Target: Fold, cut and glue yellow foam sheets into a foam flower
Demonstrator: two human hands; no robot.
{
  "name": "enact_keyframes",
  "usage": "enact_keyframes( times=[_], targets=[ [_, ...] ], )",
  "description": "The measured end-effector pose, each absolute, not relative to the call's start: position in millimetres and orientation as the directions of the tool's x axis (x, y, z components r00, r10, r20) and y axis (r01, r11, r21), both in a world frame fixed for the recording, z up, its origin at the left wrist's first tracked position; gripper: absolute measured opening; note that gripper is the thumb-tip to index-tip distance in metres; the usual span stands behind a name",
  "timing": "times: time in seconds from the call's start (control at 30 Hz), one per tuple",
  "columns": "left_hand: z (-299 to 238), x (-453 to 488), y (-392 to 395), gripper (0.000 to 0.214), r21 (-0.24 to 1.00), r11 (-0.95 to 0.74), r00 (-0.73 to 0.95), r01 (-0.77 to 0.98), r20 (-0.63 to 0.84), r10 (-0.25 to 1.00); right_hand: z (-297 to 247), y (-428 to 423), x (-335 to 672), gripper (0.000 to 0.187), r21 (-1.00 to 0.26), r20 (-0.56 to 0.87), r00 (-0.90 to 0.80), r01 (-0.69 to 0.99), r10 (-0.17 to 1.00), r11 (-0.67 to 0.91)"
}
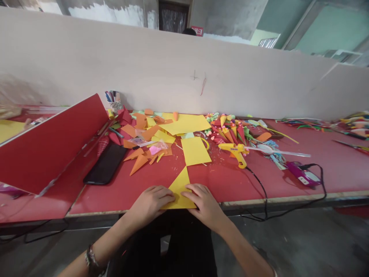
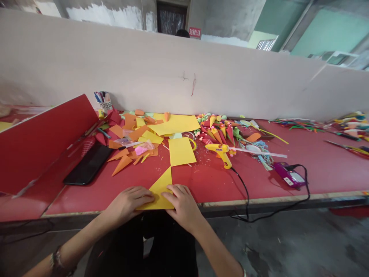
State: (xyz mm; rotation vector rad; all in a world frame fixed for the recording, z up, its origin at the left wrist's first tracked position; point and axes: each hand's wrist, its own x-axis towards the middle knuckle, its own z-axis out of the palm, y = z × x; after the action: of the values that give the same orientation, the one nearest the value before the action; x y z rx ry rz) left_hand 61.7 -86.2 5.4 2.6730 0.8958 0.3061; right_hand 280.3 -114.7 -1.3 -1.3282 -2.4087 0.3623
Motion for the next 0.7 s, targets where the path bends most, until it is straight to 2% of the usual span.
enact_keyframes(
  times=[0.1,0.2,0.4,0.7],
  targets=[
    [3.3,61.0,-85.1,0.030,0.392,-0.713,0.739,0.581,0.114,0.664,-2.5,-111.9,283.3,0.035,-0.400,0.190,-0.502,0.746,0.844,0.533],
    [-0.2,66.1,-85.5,0.024,0.438,-0.663,0.690,0.607,0.122,0.713,-1.6,-110.8,281.9,0.030,-0.423,0.199,-0.477,0.746,0.856,0.514],
    [-4.1,69.1,-83.4,0.012,0.528,-0.612,0.643,0.589,0.153,0.751,1.4,-105.3,273.8,0.008,-0.462,0.235,-0.396,0.758,0.888,0.461],
    [-6.1,67.1,-79.9,0.020,0.517,-0.476,0.486,0.711,0.128,0.865,-6.0,-97.8,266.7,0.014,-0.492,0.282,-0.318,0.762,0.905,0.421]
  ],
)
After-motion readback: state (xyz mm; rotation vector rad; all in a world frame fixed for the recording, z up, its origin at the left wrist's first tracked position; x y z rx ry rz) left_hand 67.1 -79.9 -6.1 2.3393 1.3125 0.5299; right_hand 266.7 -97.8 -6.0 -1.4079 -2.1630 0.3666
